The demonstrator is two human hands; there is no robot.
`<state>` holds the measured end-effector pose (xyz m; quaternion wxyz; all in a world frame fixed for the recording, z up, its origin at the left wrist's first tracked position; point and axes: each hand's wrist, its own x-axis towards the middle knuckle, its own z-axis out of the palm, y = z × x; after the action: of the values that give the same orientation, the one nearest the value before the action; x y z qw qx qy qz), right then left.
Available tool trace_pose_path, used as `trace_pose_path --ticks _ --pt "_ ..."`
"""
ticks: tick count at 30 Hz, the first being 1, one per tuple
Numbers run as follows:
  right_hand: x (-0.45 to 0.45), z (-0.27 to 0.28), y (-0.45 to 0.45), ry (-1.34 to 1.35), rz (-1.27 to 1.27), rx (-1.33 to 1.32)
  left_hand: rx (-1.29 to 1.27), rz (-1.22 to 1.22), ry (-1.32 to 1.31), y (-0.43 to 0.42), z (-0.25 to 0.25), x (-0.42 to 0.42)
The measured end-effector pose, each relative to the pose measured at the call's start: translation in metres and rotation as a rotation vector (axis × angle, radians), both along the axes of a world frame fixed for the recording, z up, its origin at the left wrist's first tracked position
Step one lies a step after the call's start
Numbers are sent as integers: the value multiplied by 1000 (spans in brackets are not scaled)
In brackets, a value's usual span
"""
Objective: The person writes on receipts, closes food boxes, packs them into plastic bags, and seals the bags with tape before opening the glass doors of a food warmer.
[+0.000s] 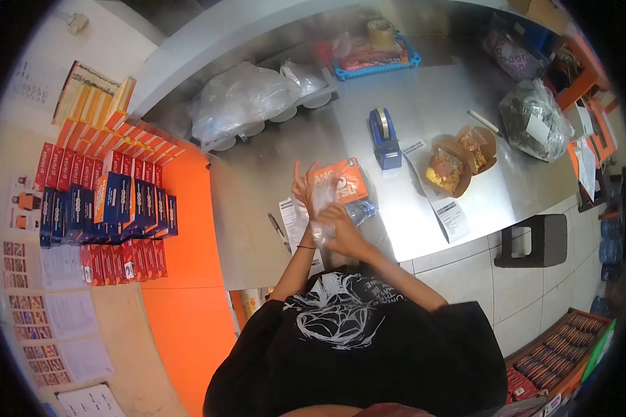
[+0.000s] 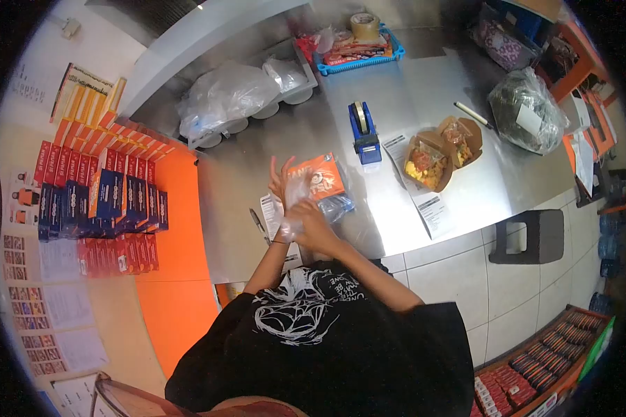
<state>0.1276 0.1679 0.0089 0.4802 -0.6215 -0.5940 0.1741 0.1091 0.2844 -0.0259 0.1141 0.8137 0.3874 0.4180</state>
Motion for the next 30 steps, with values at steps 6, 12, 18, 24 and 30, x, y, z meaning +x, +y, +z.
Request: trace_pose_path --ticks 6,12,18,24,30 --pt "26 12 -70 527 -280 88 -322 -359 -67 12 1 -9" --pt "38 -37 -63 826 -350 62 -768 -629 -303 -7 39 -32" --pt "85 19 -28 775 -192 321 -554 -1311 293 -35 211 -6" --pt "57 52 19 996 251 243 -303 -1394 966 20 269 50" --pt "39 1 1 1583 220 199 661 -1128 314 54 258 16"
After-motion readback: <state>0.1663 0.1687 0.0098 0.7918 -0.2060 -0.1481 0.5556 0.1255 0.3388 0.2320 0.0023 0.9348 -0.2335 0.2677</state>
